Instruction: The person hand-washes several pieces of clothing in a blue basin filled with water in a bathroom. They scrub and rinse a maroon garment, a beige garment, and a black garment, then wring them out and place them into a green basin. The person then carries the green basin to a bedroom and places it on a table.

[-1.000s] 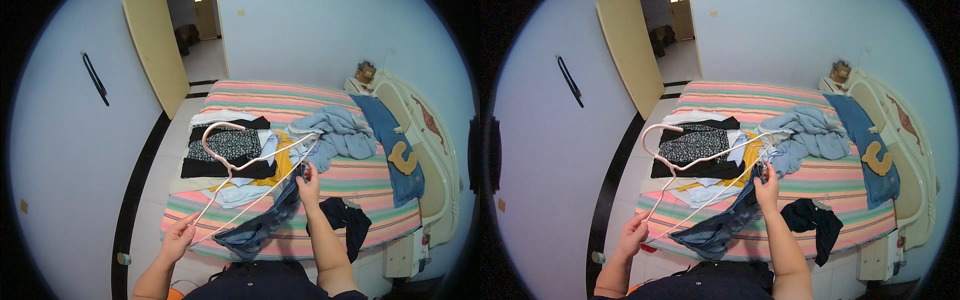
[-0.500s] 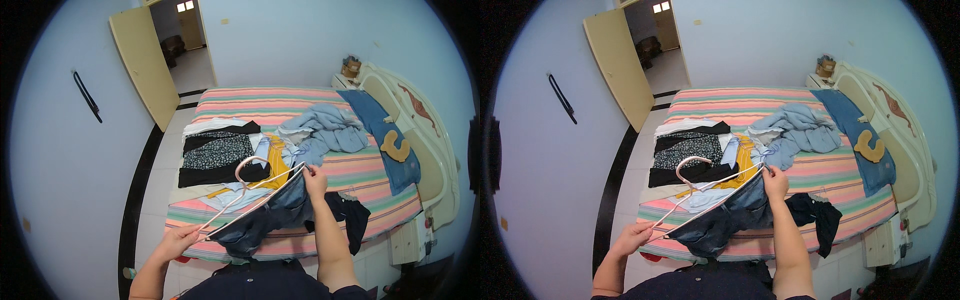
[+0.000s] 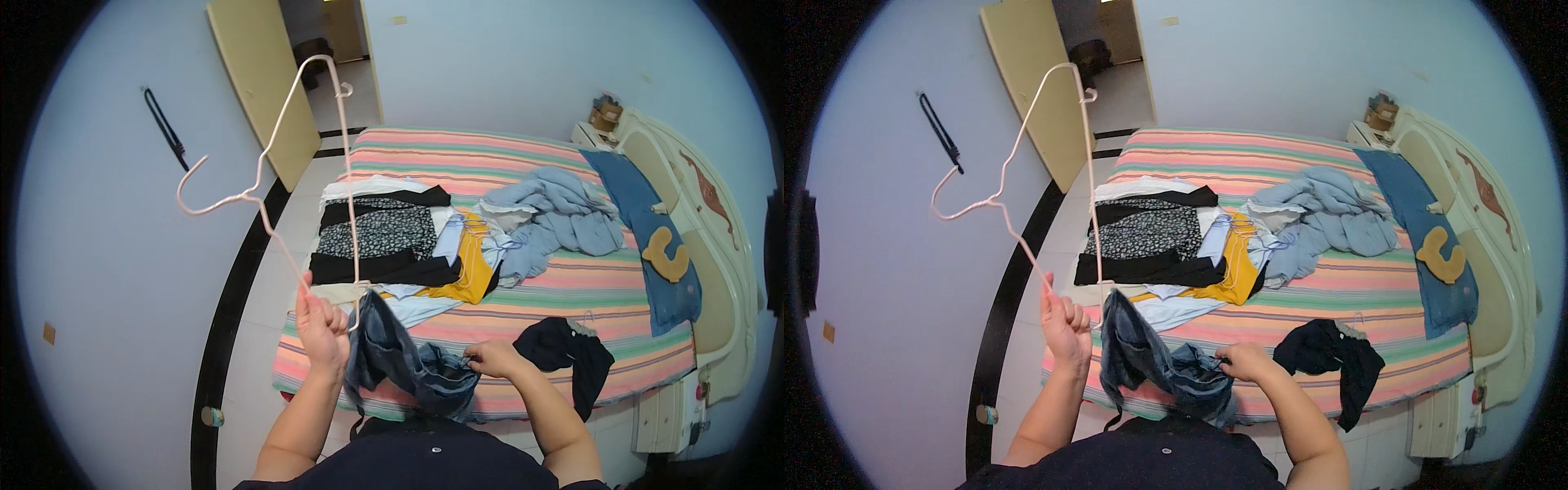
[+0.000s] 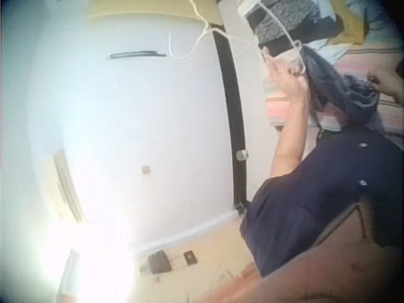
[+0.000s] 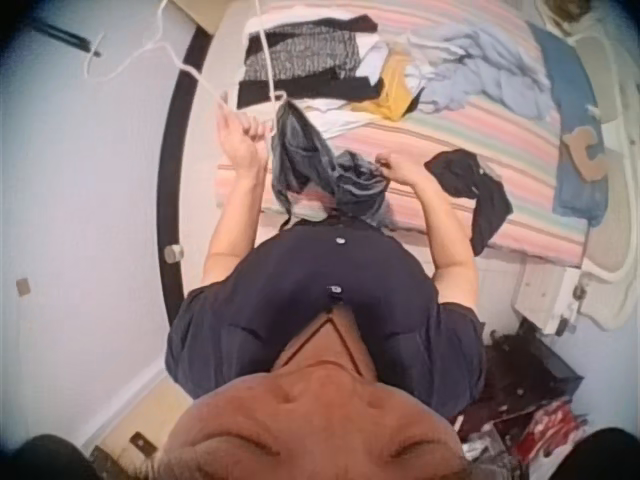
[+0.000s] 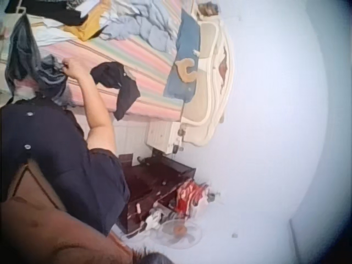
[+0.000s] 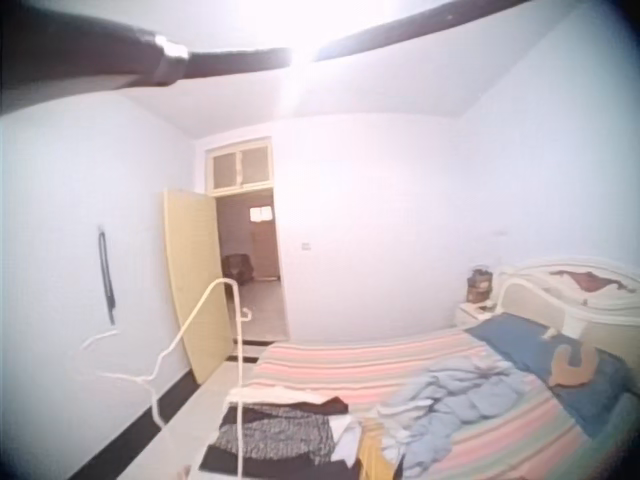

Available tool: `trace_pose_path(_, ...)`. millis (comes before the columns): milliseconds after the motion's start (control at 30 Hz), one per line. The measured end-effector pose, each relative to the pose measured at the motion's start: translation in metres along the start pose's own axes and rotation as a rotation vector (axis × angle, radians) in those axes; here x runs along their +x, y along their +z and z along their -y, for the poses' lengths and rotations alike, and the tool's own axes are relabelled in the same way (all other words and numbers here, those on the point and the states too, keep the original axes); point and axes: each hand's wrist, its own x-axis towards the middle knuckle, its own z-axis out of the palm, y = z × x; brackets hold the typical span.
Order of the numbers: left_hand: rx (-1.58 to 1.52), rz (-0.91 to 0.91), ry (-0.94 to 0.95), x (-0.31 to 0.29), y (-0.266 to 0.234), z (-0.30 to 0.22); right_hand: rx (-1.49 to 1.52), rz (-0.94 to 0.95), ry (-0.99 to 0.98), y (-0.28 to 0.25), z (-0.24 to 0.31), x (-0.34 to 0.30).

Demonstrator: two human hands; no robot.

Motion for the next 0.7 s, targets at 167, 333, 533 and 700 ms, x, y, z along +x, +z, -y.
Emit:
trace_pose_path(167,-0.092,0.147,-0.193,-0.004,0.024,-0.014,0.298,-0.636,-0.249,-0.027,0.027,0.025)
trace_pose_path(333,-0.087,0.322,-0.23,-0.018,0.041,-0.012,1.065,-0.497,-0.224,-0.041,0.091,0.049)
trace_pose_path(533,-0.046,0.345,-0.235,-0.023,0.05,0.017,0.199,-0.282,-0.401,-0.026,0.124,0.04)
trace_pose_path(700,0.041,0.297,-0.169,-0.004,0.049,0.024,0.275,-0.449,-0.135,0.004,0.072,0.051)
